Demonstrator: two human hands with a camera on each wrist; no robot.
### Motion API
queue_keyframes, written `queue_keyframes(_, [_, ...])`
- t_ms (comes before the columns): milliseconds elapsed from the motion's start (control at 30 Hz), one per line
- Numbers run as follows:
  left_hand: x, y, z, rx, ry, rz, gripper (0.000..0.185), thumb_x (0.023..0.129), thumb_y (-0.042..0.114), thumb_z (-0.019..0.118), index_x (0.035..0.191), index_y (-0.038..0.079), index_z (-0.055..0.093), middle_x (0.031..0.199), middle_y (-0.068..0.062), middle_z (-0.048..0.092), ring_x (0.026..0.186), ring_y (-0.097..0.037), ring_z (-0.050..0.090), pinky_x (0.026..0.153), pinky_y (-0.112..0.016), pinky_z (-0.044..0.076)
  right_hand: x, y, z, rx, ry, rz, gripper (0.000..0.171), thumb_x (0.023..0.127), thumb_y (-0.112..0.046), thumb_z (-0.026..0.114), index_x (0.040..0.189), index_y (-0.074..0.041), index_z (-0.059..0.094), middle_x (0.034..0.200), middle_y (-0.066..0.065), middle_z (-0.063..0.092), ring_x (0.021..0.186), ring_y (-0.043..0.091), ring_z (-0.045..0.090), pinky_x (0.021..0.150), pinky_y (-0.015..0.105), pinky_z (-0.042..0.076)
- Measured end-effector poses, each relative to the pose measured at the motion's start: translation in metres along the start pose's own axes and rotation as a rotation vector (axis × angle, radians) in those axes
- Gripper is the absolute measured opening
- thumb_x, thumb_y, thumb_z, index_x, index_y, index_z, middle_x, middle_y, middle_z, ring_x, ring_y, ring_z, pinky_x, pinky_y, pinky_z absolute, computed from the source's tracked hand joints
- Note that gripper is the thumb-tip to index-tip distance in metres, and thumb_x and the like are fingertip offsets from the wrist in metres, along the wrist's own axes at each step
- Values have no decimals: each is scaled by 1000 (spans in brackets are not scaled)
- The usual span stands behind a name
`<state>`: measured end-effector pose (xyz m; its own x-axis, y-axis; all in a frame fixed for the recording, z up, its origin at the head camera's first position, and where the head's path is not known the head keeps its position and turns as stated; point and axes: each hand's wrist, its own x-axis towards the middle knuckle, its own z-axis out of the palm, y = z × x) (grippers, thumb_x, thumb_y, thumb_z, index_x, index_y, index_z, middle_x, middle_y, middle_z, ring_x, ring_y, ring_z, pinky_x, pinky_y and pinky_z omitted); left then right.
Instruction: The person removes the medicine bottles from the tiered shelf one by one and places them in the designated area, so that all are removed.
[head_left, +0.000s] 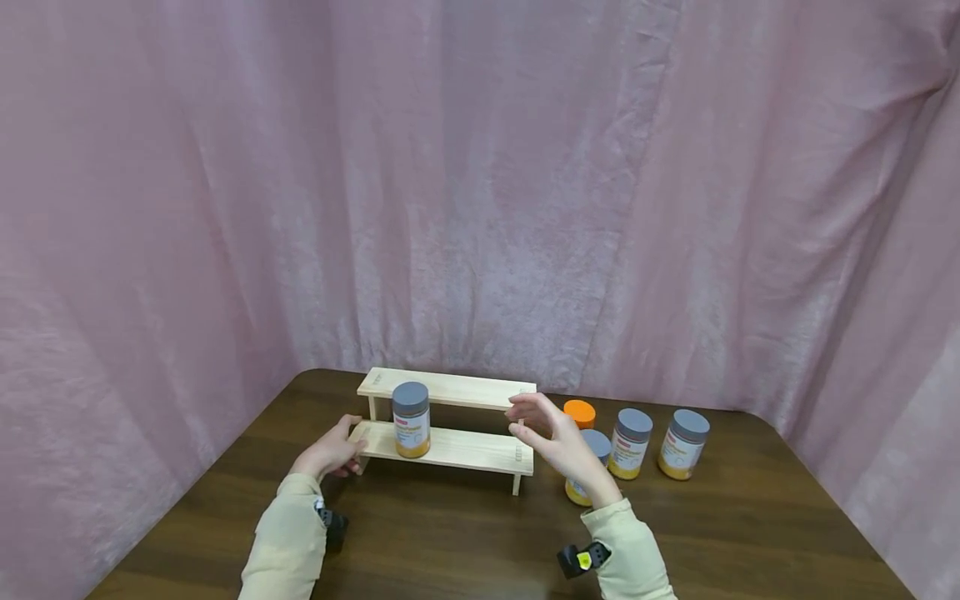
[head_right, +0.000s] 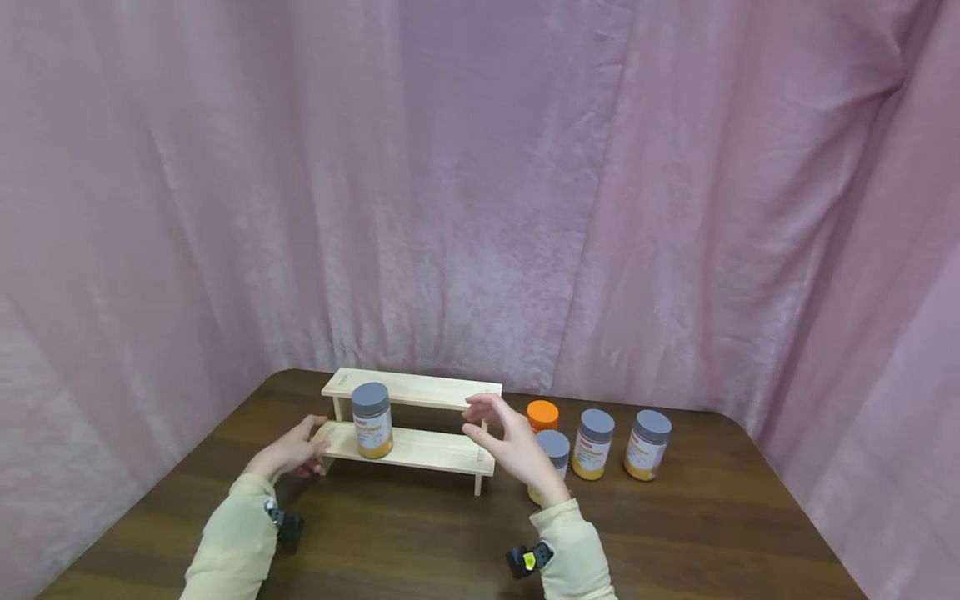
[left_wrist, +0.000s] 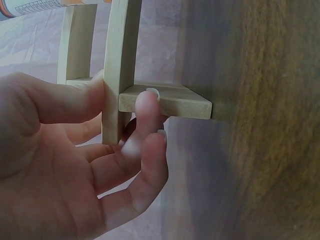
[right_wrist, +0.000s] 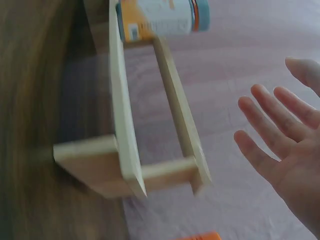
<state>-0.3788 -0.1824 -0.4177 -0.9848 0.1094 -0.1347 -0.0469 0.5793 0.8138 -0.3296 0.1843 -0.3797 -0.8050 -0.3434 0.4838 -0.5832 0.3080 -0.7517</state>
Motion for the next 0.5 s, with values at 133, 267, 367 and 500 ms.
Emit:
queue_keyframes(133, [1,0,3,-10,0,0,55,99,8,47,145,-3,19,72,-12,57,56,-12,56,55,-28,45,7,-1,20,36,-3,25,40,94,-16,62,131,-7,52,118,16,65,111,30,62,100,44,47])
queue_keyframes(267, [1,0,3,-16,7,-2,55,99,7,47,145,-3,19,73,-11,56,55,-12,56,55,-27,44,13,-14,39,92,-1,36,41,93,-8,62,131,2,49,119,25,63,113,38,60,101,52,44])
queue_keyframes(367, [1,-1,3,-15,5,-2,55,99,7,46,145,-3,19,73,-11,56,54,-11,55,54,-27,44,16,-31,48,127,15,66,43,92,-5,63,131,5,49,121,28,61,115,41,58,103,55,42])
queue_keyframes(500, [1,-2,1,-15,8,0,54,99,7,47,144,-4,19,74,-13,56,54,-11,56,54,-27,44,21,-43,59,183,37,112,47,91,-5,64,134,3,46,126,29,57,120,42,54,105,56,39])
